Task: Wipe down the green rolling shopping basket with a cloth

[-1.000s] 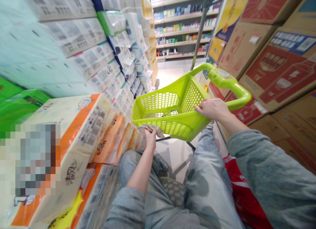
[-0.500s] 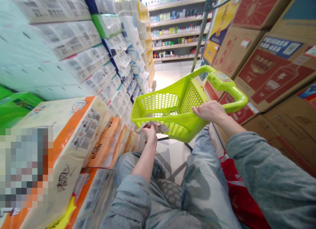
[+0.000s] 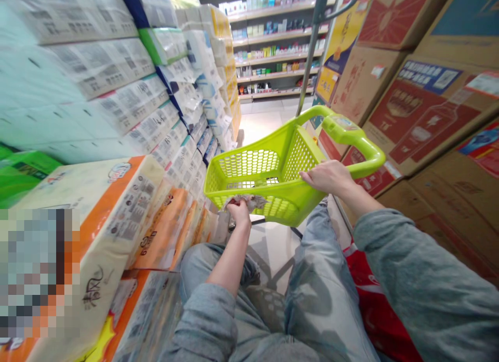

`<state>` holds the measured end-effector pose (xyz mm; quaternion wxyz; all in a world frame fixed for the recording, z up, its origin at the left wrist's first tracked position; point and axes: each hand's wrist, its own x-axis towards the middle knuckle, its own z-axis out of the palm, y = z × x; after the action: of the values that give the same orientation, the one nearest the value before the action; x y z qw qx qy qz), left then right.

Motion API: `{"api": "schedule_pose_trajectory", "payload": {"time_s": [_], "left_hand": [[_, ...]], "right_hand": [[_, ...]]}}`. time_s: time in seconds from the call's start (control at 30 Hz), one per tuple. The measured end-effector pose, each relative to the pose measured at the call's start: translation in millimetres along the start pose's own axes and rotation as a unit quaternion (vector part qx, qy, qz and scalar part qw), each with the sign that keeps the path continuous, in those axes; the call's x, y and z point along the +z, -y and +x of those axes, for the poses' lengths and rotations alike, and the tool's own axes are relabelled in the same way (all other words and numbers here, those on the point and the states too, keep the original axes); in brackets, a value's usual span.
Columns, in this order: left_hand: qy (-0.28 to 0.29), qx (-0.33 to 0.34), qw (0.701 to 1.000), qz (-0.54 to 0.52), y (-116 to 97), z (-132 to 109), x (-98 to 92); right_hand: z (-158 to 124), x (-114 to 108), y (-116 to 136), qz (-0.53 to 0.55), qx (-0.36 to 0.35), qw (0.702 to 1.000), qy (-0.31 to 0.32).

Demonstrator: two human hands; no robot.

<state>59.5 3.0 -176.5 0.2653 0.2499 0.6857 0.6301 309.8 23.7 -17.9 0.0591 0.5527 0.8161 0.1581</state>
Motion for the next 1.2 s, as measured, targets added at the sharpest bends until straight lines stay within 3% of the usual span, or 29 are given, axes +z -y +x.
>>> {"api": "schedule_pose_trajectory", "payload": {"time_s": [0.13, 0.3, 0.43, 0.57, 0.67, 0.8, 1.0, 1.1, 1.2], "left_hand": [[0.03, 0.004, 0.999, 0.014, -14, -13, 2.8], [0.136, 0.181, 0.974, 0.01, -57, -44, 15.5], [0.232, 0.37, 0.894, 0.102, -80, -60, 26.9], [0.285, 0.469, 0.812, 0.199, -76, -59, 33.9], [0.294, 0.493, 0.785, 0.231, -68, -48, 30.1], [0.291, 0.516, 0.761, 0.265, -59, -21, 7.1], [0.254, 0.517, 0.759, 0.303, -47, 9, -28.9], [0.245, 0.509, 0.769, 0.3, -46, 9, -29.2], [0.255, 0.508, 0.771, 0.285, -46, 8, -25.4]], "right_hand": [[1, 0, 2, 0.001, -0.001, 1.0, -0.009], [2, 2, 5, 0.012, -0.001, 1.0, -0.018], [-1, 1, 7, 0.017, -0.002, 1.0, -0.018], [-3, 0, 7, 0.016, -0.015, 0.999, -0.025], [-4, 1, 6, 0.017, -0.012, 0.999, -0.03], [-4, 2, 4, 0.025, -0.004, 0.999, -0.026], [-1, 3, 3, 0.023, 0.004, 1.0, -0.018], [2, 6, 15, 0.02, -0.035, 0.999, -0.035], [8, 8, 42, 0.052, -0.099, 0.993, -0.034]]}}
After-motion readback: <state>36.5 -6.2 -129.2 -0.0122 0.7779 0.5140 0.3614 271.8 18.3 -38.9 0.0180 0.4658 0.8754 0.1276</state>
